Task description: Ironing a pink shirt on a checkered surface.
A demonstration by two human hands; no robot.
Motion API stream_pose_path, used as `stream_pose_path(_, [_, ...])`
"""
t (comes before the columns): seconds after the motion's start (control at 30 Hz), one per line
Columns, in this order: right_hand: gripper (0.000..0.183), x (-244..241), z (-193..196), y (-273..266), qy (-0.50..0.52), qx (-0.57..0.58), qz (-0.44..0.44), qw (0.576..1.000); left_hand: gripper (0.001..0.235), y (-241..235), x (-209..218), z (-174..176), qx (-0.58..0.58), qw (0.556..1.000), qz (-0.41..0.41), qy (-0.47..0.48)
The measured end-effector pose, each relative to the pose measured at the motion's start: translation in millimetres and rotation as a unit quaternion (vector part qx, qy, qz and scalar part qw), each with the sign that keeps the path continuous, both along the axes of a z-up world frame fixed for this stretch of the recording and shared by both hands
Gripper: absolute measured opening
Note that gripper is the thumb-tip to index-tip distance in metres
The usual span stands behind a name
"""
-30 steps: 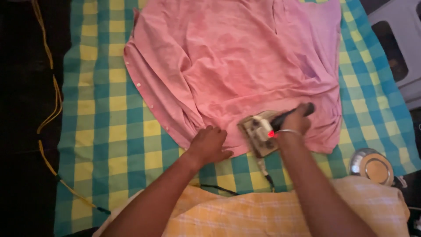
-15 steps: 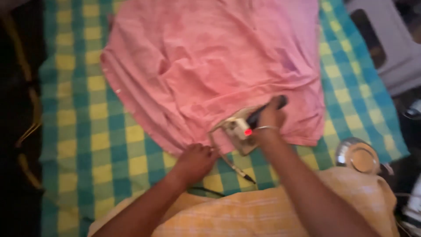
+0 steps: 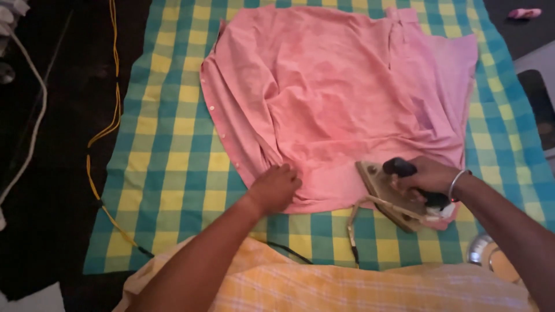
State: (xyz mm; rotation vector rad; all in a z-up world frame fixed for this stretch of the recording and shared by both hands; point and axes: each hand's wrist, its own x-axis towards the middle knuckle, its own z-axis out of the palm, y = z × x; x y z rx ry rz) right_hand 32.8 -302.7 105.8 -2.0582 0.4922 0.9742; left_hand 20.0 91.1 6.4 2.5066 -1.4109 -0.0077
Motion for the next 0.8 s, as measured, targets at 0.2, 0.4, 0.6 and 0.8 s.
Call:
stream_pose_path(0.2, [0.031, -2.1, 31.6, 82.6, -0.083, -0.203, 0.32, 0.922, 0.025, 13.9, 17.3, -5.4, 0.014, 0.994, 0.063, 0.088])
stream_pose_path(0.4, [0.039, 15.8, 23.6, 149.9, -0.199, -0.134, 0.334, 0.912, 0.025, 18.1, 19.1, 26.8, -0.011, 0.999, 0.049, -0.005])
stream_pose_path(0.6, [0.04, 22.6, 24.6, 181.2, -0.204, -0.198, 0.35, 0.893, 0.026, 22.5, 19.9, 21.4, 0.062, 0.995, 0.07, 0.024])
stream_pose_path(0.8, [0.039, 20.8, 21.1, 167.0, -0.171, -0.227, 0.338, 0.897, 0.031, 28.2, 42.6, -21.5, 0.11, 0.973, 0.164, 0.124])
